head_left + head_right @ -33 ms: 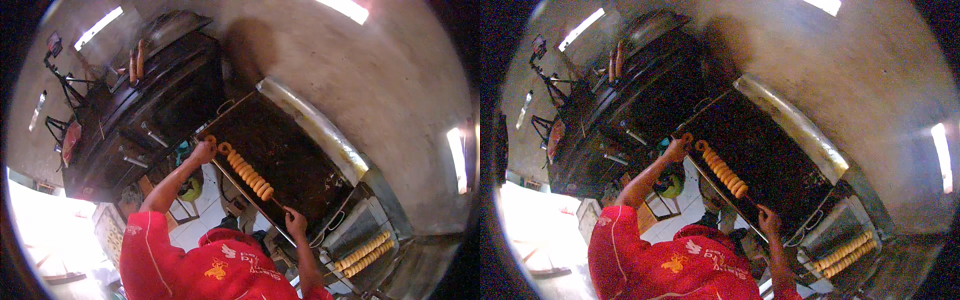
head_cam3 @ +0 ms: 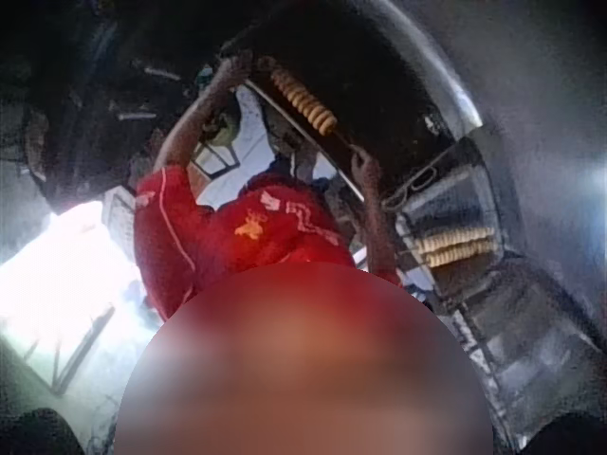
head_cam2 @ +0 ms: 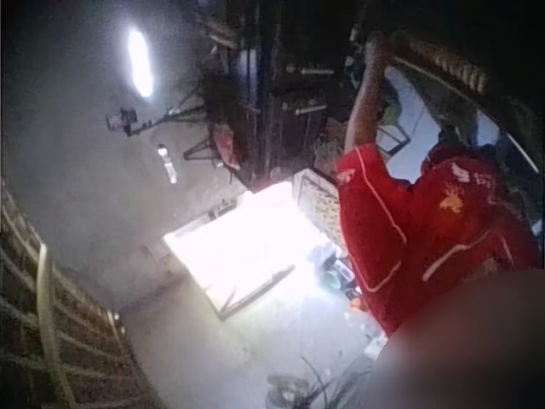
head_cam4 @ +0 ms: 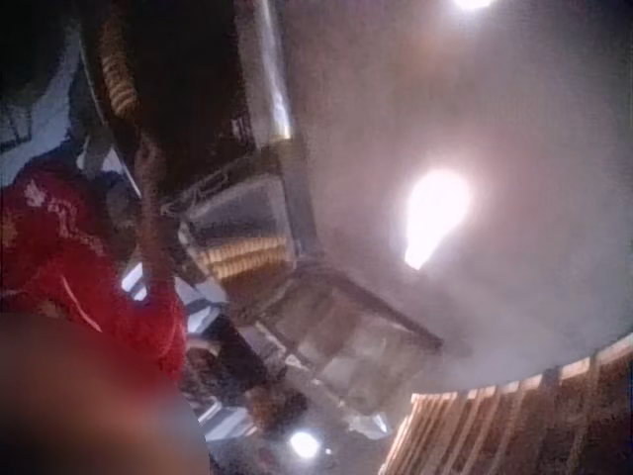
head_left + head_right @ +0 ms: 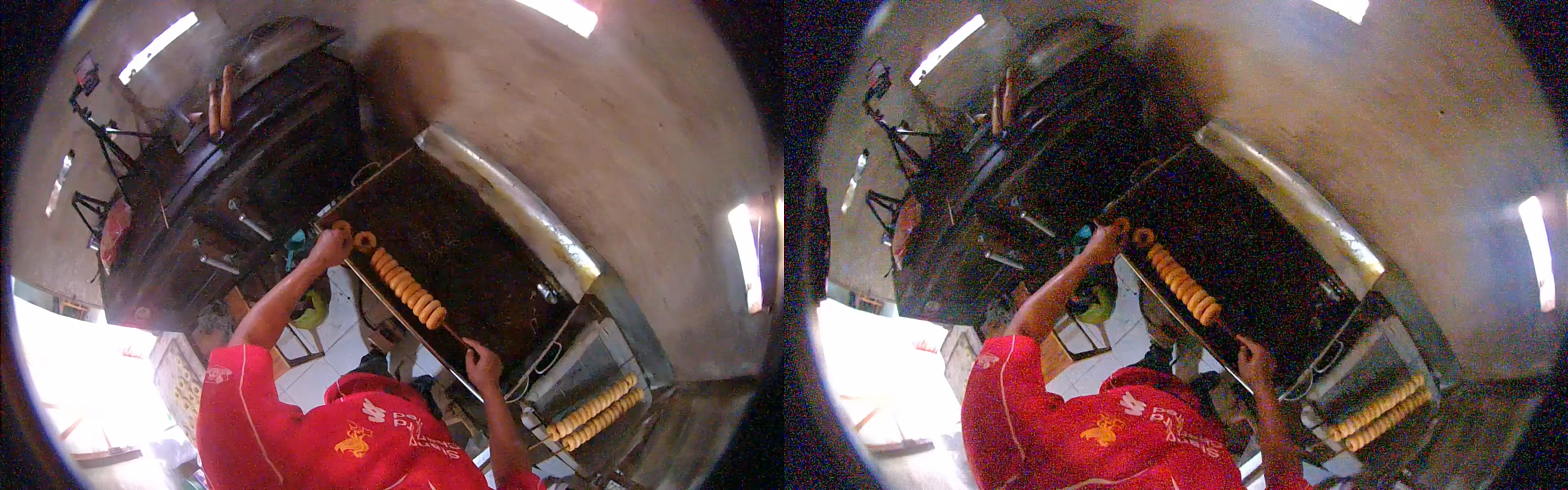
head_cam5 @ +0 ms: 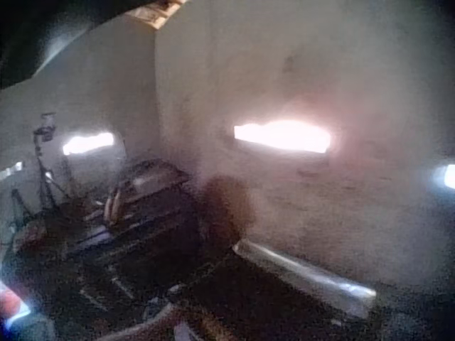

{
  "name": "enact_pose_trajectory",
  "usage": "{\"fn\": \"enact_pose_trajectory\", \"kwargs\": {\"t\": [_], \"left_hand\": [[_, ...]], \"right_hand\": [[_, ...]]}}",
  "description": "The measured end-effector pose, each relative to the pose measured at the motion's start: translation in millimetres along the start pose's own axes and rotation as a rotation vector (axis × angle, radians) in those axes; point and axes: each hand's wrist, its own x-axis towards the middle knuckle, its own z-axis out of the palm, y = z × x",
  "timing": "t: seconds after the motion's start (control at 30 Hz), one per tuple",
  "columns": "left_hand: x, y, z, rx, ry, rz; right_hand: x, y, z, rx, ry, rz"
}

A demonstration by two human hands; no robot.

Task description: The person transfers raw doughnut rings from a wooden board onto a metal tray, then uses a long metal skewer to thread the rings into a spiral shape. The person repeats this process, filling multiple skewers with doughnut rings.

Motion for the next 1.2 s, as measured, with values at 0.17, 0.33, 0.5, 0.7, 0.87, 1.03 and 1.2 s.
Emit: {"fn": "enact_pose_trajectory", "kwargs": {"t": [0.17,0.33,0.5,0.7,0.87,1.03,1.2], "left_hand": [[30.3,-65.0,24.6,0.223,-0.081,-0.003],[57.6,-89.2,9.4,-0.054,-0.299,-0.069],[47.7,-86.4,-1.9,0.019,-0.158,-0.064],[48.7,-99.5,-0.4,0.228,0.017,-0.017],[77.5,-128.7,-28.1,0.288,-0.235,-0.099],[89.5,-94.6,-89.0,-0.016,-0.139,0.05],[107.5,62.1,-167.7,0.026,0.184,0.294]], "right_hand": [[-12.8,-21.4,1.2,-0.099,-0.046,-0.001],[32.8,28.0,47.2,0.136,0.102,-0.216],[76.0,18.3,66.1,0.091,0.077,-0.227],[60.9,-48.4,23.5,-0.247,-0.029,-0.07],[63.1,-31.3,61.4,-0.025,0.036,-0.084],[45.7,9.9,94.5,0.236,0.16,-0.123],[67.3,-42.3,95.0,0.213,0.479,0.089]]}}
